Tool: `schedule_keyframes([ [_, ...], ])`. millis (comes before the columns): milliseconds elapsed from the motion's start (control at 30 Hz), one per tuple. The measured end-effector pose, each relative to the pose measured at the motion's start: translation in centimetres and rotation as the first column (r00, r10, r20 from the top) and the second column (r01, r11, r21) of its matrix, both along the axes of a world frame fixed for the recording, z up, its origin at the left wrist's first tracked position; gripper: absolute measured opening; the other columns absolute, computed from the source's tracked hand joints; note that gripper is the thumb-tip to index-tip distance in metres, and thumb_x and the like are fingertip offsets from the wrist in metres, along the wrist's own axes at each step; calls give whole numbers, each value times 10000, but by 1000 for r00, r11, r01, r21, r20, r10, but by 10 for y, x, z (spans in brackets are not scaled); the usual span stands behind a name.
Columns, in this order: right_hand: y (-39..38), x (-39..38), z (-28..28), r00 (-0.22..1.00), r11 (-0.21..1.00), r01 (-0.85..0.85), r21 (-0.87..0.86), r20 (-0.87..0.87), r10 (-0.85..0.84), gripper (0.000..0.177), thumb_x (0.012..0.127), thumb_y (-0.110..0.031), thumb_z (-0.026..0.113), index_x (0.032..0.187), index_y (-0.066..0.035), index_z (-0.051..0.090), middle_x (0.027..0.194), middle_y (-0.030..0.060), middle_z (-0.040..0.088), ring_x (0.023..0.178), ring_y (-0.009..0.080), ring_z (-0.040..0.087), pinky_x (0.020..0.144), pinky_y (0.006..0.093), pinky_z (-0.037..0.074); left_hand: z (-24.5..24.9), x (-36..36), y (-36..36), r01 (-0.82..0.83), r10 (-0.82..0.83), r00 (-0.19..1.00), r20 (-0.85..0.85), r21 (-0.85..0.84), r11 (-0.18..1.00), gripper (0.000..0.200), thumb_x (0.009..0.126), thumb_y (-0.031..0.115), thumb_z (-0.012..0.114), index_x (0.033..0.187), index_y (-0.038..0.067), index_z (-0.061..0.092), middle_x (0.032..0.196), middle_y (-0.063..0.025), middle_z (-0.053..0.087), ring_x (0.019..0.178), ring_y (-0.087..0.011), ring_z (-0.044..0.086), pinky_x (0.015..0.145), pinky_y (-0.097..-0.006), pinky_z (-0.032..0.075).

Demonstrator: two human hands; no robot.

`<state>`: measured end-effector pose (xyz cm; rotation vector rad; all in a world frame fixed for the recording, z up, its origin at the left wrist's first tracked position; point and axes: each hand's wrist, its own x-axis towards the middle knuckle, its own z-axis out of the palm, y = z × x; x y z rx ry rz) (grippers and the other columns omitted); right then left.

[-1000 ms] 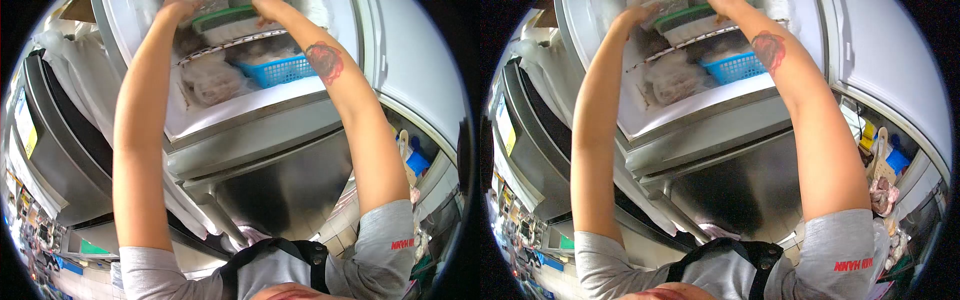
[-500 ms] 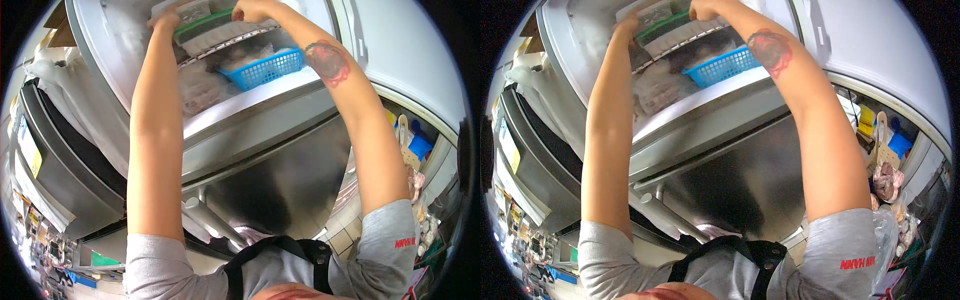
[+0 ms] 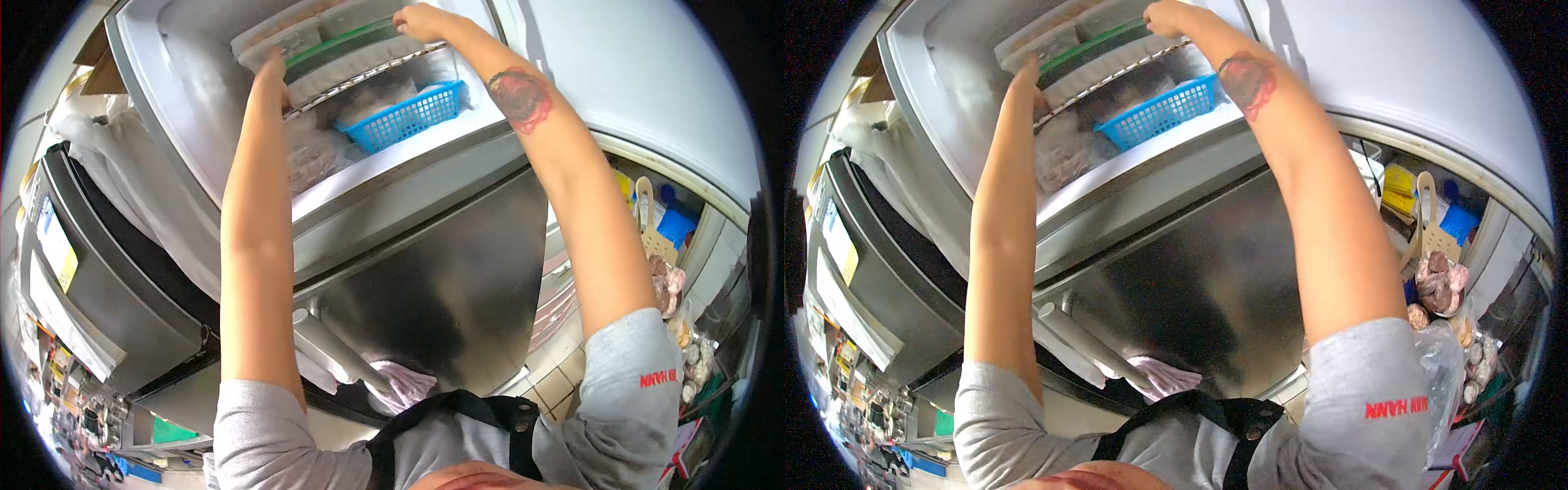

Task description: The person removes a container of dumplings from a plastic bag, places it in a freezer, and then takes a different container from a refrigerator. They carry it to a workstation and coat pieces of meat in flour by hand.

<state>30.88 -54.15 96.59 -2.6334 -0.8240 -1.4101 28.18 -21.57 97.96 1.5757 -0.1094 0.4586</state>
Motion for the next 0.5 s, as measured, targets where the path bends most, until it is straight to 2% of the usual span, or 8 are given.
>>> schedule_keyframes([
  [33, 11, -1, -5, 1000, 1000, -2, 4, -23, 2, 319, 897, -300, 592, 1088, -55, 662, 1045, 182, 681, 1014, 349, 631, 886, 434, 487, 0, 1, 5, 3, -3, 1000, 14, 13, 1000, 908, 890, 701, 406, 1522, 97, 160, 1573, -183, 155, 1414, -449, 177, 1045, -703, 189],
  [100, 42, -5, -11, 998, 1000, -19, 8, -55, 19, 361, 928, -354, 529, 1103, -67, 659, 1049, 198, 672, 1027, 373, 617, 896, 460, 477, -4, -8, 3, -45, 42, 999, 33, 105, 993, 881, 901, 652, 442, 1507, 64, 192, 1553, -209, 192, 1399, -461, 209, 1026, -695, 237],
  [200, 69, -6, -15, 1000, 998, 25, 50, 17, -25, 422, 887, -465, 570, 1004, -72, 669, 990, 187, 678, 978, 379, 627, 855, 477, 486, -12, -16, -7, -149, 137, 989, 64, 263, 953, 840, 917, 579, 495, 1484, 14, 240, 1523, -248, 248, 1377, -479, 258, 998, -683, 308],
  [267, 69, -19, -18, 998, 998, 33, 50, 42, -35, 496, 826, -545, 623, 929, -61, 660, 937, 175, 682, 932, 377, 638, 804, 479, 500, -11, 41, 32, -100, 93, 995, 45, 197, 975, 800, 930, 521, 526, 1460, -18, 263, 1490, -253, 304, 1292, -454, 389, 981, -632, 375],
  [300, 68, -21, -19, 998, 999, 27, 23, 60, -29, 502, 822, -551, 625, 926, -62, 661, 928, 171, 684, 925, 375, 640, 799, 478, 501, -12, 44, 40, -77, 72, 997, 36, 163, 984, 781, 936, 492, 541, 1447, -34, 274, 1473, -256, 332, 1250, -441, 455, 973, -606, 409],
  [367, 64, -19, -19, 995, 999, 23, -26, 95, -20, 514, 816, -564, 627, 920, -62, 663, 910, 165, 687, 911, 371, 645, 791, 475, 502, -12, 33, 32, -20, 28, 997, -67, 109, 994, 775, 914, 525, 555, 1432, -9, 340, 1462, -246, 360, 1278, -449, 430, 961, -626, 407],
  [433, 60, -14, -12, 998, 1000, 26, 7, 64, -27, 417, 781, -470, 696, 872, -63, 695, 880, 177, 693, 875, 371, 656, 780, 450, 517, -5, 4, 28, -20, 25, 984, -177, 26, 999, 575, 933, 436, 594, 1345, 60, 460, 1346, -191, 491, 1190, -326, 520, 943, -527, 462],
  [500, 68, -54, -10, 996, 998, 28, 49, 81, -32, 325, 725, -376, 758, 826, -68, 727, 833, 184, 694, 823, 363, 669, 739, 436, 528, -14, -62, 6, 74, -70, 986, -152, 25, 997, 557, 921, 443, 610, 1331, 88, 485, 1358, -170, 490, 1210, -307, 505, 966, -538, 439],
])
